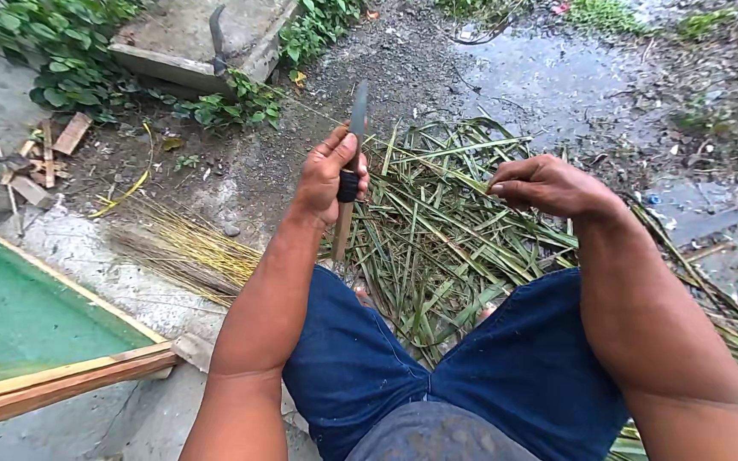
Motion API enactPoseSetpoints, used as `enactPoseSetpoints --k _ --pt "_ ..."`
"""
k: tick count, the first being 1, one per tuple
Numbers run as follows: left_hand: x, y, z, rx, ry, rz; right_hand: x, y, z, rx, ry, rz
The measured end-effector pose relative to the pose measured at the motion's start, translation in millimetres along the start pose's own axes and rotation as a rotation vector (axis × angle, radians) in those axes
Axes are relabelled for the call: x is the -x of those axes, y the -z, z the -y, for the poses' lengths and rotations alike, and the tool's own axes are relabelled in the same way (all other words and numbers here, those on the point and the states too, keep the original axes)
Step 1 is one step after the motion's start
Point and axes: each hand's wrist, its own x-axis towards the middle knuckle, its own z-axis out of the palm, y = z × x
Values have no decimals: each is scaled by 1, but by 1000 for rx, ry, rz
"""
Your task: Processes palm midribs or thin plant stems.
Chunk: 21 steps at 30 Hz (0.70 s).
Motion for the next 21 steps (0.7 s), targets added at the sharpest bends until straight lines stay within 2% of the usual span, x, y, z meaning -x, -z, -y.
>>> enactPoseSetpoints --k 7,9,12,15,17,21 --pt "-2 49 -17 38 -159 -141 18 21 -12 52 -100 -54" --pt "-2 75 -23 62 -215 -247 28 31 -16 74 -165 -116" --pt "-3 113 -28 149 -298 -494 39 44 -27 124 -311 -250" --pt "-5 116 -24 150 -316 -633 40 42 -27 73 -347 -332" --pt "-3 86 -18 14 -268 -532 31 32 -17 16 -302 -340" --pt "12 -4 6 -210 -62 -68 3 -1 12 -63 -217 -255"
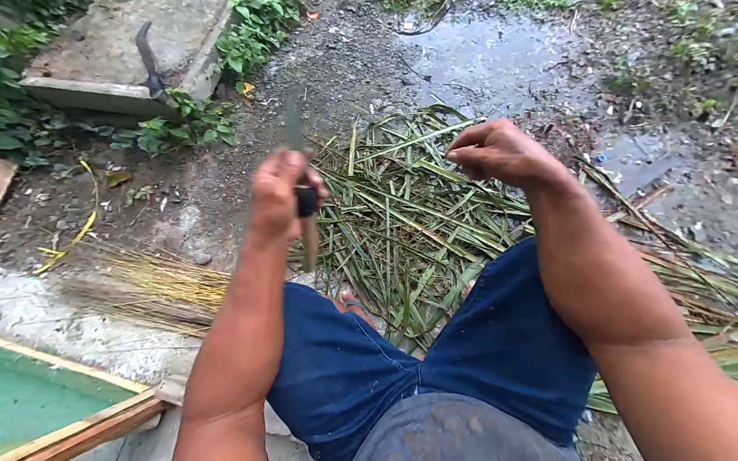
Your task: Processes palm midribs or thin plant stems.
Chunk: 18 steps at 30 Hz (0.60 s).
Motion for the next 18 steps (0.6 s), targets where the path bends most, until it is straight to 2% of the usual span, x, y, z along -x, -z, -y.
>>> enactPoseSetpoints --k 3,5,8,12,14,18 --pt "9 -55 17 4 160 252 -7 -29 19 -23 72 77" --pt "10 -71 25 72 215 338 -10 -41 25 -18 125 113" --pt "3 -65 23 163 214 318 -13 -46 26 -42 140 141" --pt "-13 -34 13 249 98 158 -13 -38 22 -46 97 125" --pt "-14 -30 10 269 68 116 -12 -39 22 -41 100 114" --pt "-1 -57 17 175 166 261 -16 -52 27 -50 155 114"
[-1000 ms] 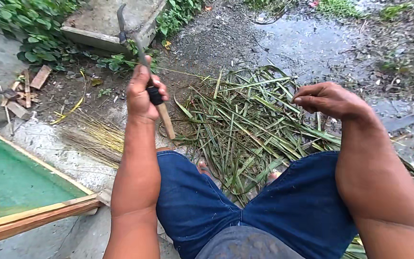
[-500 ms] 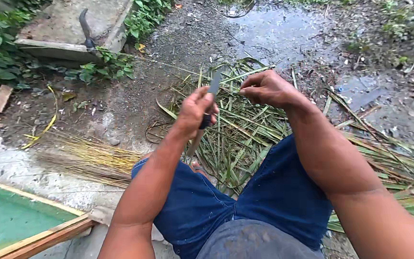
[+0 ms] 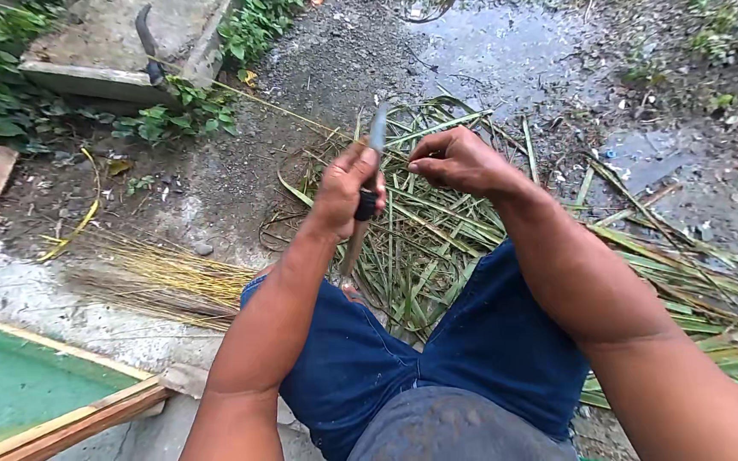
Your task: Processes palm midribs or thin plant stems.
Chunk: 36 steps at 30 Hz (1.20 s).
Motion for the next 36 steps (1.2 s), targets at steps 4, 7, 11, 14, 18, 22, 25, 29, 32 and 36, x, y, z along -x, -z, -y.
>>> enactPoseSetpoints --k 4,7,11,14,18,22,25,29,32,36 --pt "-2 -4 3 15 62 57 -2 -4 1 -56 51 -9" --pt "-6 18 -9 62 -49 -52 1 3 2 -33 35 -25" --pt "-5 8 -8 29 -63 -81 1 0 4 -23 15 -62" --pt "-3 -12 3 -28 57 33 -1 -5 3 -27 49 -60" --pt "-8 18 -14 69 -74 -45 3 3 0 1 56 -61" --pt "-6 13 -18 57 -95 -113 5 5 -1 14 32 -91" --pt "-2 -14 0 -21 34 30 4 0 0 -12 50 -87" --pt "-8 4 -9 30 -30 -8 9 7 0 -2 52 -82" --pt "-11 27 -22 85 -148 -133 13 14 -3 8 59 -84" --pt "-3 -4 -7 4 -17 -17 11 10 -5 6 60 -81"
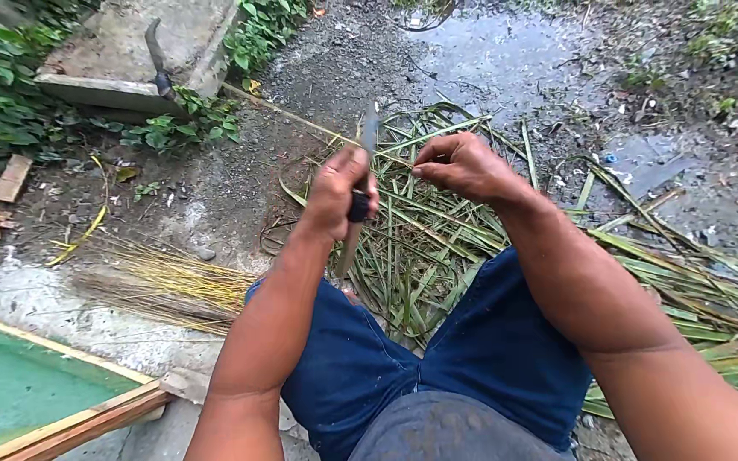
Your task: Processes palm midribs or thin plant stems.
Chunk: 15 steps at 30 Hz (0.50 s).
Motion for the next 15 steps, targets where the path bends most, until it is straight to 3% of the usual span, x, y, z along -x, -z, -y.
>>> enactPoseSetpoints --k 3,6,9,12,15 --pt "-1 -7 6 -19 85 85 0 -1 -1 -8 15 22" --pt "-5 29 -12 40 -64 -2 5 7 -2 27 -2 45" --pt "-3 81 -35 130 -244 -205 9 24 -8 72 -34 72" --pt "2 126 -44 262 -359 -538 12 42 -12 153 -138 26" --pt "3 138 -44 307 -428 -814 11 48 -16 149 -214 -49"
